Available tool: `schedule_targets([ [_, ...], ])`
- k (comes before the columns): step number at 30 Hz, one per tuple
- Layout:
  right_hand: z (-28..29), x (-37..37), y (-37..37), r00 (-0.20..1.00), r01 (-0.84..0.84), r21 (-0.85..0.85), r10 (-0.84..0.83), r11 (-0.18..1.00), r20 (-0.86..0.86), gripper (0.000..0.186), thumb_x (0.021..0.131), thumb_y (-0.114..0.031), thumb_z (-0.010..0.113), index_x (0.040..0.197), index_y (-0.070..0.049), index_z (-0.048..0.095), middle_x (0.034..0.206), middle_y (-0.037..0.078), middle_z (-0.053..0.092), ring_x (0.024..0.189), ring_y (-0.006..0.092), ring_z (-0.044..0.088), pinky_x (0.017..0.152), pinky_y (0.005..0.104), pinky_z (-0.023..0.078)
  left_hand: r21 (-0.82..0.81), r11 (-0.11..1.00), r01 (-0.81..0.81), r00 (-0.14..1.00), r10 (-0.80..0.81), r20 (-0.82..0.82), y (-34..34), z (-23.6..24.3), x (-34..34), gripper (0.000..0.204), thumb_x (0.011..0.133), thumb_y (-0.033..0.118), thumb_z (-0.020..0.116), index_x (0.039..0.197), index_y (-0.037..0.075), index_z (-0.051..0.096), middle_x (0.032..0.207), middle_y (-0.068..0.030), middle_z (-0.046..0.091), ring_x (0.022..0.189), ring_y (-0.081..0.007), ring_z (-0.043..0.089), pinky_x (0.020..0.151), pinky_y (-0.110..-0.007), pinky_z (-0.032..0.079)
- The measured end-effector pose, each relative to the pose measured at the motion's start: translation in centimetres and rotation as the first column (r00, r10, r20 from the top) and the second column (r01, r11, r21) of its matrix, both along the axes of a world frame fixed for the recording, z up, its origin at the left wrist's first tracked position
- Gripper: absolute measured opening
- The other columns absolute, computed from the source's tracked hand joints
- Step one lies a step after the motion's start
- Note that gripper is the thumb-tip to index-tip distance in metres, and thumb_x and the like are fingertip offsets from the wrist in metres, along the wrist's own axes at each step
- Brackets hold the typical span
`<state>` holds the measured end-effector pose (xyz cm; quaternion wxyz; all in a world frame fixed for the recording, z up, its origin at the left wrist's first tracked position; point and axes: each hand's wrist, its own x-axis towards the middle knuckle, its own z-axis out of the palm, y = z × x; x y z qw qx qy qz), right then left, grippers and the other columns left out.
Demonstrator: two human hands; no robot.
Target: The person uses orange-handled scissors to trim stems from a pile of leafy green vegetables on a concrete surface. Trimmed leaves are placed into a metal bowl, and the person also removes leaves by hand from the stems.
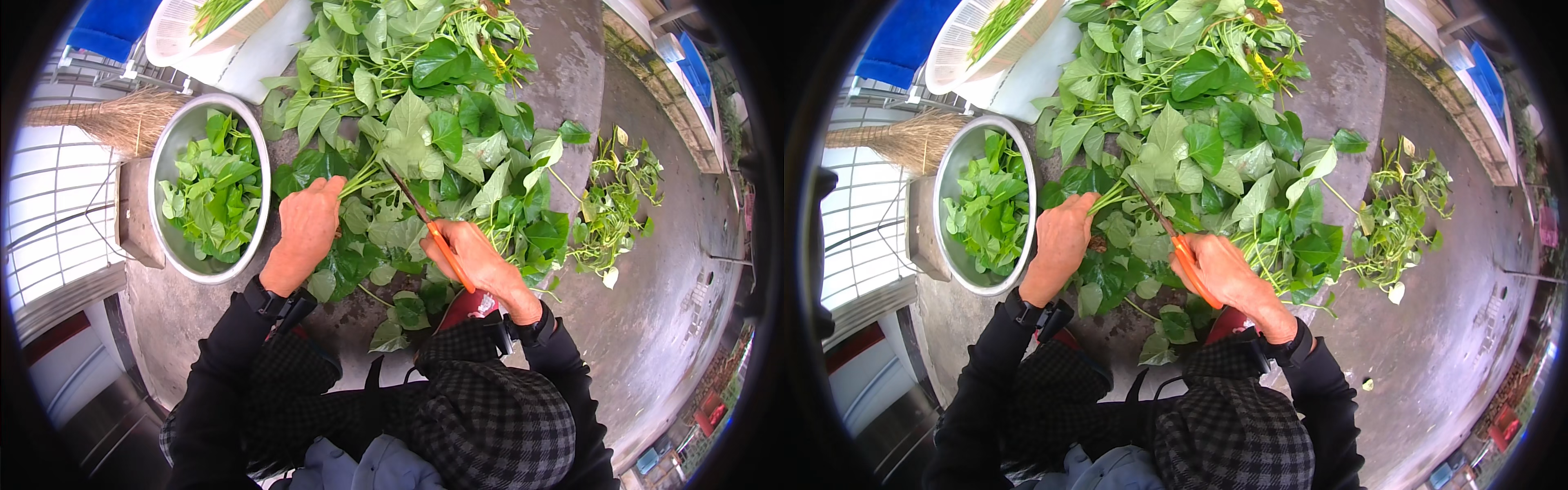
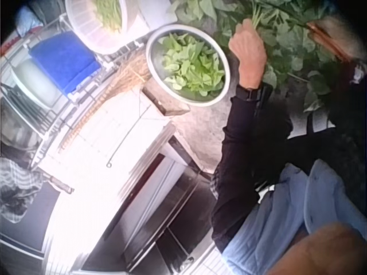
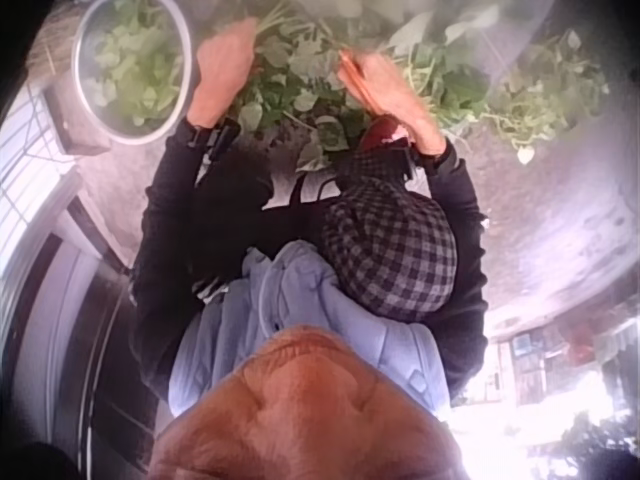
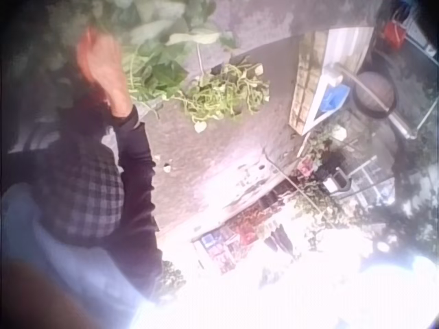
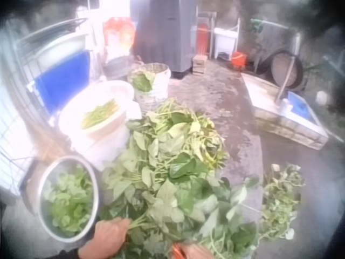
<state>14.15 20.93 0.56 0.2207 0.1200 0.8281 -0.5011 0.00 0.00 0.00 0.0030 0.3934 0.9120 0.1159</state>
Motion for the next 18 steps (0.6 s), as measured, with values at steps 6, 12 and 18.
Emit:
schedule_targets([
  [6,0.0,0.6,-0.2,0.999,-0.006,-0.007,0.006,1.0,-0.045,0.023,0.081,-0.022,0.059,0.081,0.0,0.058,0.067,0.022,0.057,0.066,0.0417,0.055,0.059,0.044,0.044,-0.046,0.998,-0.036,0.996,0.04,0.085,0.1,0.1,0.7,0.024,0.074,0.004,0.061,0.097,0.009,0.061,0.076,-0.0115,0.059,0.063,-0.033,0.058,0.055,-0.04,0.045],
  [12,-0.6,-0.1,-0.4,0.997,-0.003,0.028,0.005,1.0,-0.081,0.022,0.08,-0.019,0.059,0.077,0.002,0.056,0.064,0.022,0.054,0.062,0.0423,0.053,0.057,0.0442,0.043,0.02,1.0,0.0,0.999,-0.001,0.042,0.0,0.1,0.7,0.019,0.074,0.005,0.058,0.093,0.007,0.058,0.07,-0.0111,0.056,0.057,-0.0321,0.059,0.05,-0.04,0.046],
  [18,-0.4,-0.4,-0.1,0.999,-0.023,0.017,0.022,1.0,0.045,0.024,0.081,-0.022,0.057,0.082,0.001,0.061,0.074,0.023,0.061,0.075,0.0425,0.059,0.065,0.0447,0.046,0.029,1.0,-0.002,0.999,0.001,0.052,-0.2,-0.1,0.7,0.023,0.075,0.005,0.059,0.098,0.006,0.058,0.075,-0.0115,0.059,0.059,-0.0319,0.06,0.052,-0.039,0.047],
])
